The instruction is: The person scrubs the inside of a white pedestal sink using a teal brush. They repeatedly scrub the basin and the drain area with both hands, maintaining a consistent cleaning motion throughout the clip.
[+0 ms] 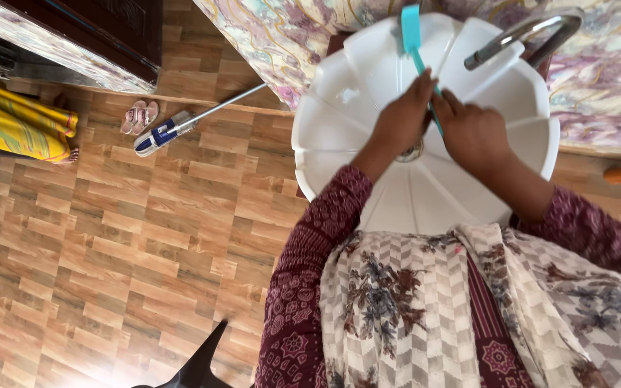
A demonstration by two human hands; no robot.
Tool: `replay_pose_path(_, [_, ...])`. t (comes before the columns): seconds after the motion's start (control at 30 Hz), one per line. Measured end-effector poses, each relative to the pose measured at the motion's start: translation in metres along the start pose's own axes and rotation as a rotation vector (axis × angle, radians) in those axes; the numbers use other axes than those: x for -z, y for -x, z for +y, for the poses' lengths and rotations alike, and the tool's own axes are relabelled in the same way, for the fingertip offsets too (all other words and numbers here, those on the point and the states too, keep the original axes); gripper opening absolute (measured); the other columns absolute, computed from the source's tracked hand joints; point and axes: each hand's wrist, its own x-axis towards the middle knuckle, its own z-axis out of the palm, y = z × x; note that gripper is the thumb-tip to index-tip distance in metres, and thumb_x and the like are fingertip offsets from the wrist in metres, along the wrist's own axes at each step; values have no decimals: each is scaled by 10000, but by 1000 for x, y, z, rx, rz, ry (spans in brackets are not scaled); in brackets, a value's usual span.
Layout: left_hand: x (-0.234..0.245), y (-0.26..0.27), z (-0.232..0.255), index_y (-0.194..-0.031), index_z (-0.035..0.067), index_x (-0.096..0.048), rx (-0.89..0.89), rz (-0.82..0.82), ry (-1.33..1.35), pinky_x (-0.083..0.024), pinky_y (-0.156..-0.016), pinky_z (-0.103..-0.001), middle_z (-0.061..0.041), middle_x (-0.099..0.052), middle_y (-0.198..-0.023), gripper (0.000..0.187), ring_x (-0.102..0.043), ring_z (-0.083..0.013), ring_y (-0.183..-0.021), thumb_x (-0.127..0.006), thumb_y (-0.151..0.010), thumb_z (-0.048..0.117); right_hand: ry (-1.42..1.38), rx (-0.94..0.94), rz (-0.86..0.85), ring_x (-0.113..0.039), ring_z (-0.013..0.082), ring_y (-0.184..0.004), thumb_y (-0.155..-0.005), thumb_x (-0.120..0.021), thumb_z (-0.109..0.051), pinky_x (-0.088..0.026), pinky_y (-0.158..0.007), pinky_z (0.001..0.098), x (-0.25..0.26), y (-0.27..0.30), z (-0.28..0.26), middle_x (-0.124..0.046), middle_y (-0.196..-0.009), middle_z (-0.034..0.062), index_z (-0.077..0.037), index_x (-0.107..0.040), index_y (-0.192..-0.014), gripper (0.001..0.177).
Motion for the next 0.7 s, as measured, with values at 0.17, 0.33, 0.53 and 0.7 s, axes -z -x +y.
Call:
replay_pose_path(0.17, [-32,40,11,-1331,39,-515,-70,-28,-57,-607,-880,-453,-242,-571,-1421,422,-708,-385,-1106,-645,-948,159,-15,44,-231,-691,204,-653,-908,-581,-105,-537,-545,351,3,46,-8,-724,-1295,110,-33,-646,-1196,304])
replay_pose_path(0.33, [-37,77,36,-1173,10,-560,-51,-185,-35,-596,-695,-486,-318,-589,-1311,353,-706,-438,-966,-664,-901,210,-196,23,-321,-692,239,-579,-821,-591,-108,-527,-467,393,14,78,-22,-730,-1212,105,-23,-641,-1178,371])
replay_pose_path(0.53, [-31,22,-7,-1204,66,-581,-141,-30,-201,-602,-734,-439,-206,-640,-1288,351,-722,-351,-965,-679,-891,190,-112,-37,-99,-695,241,-628,-875,-590,-70,-532,-500,385,-15,41,-14,-729,-1273,153,-7,-630,-1261,393])
replay_pose_path(0.7, [-21,35,3,-1201,51,-586,-152,-81,-139,-584,-754,-461,-155,-698,-1092,471,-712,-344,-909,-764,-810,244,-208,-47,-258,-712,280,-711,-910,-570,-84,-548,-584,421,-20,60,-13,-740,-1049,106,-89,-639,-1204,301])
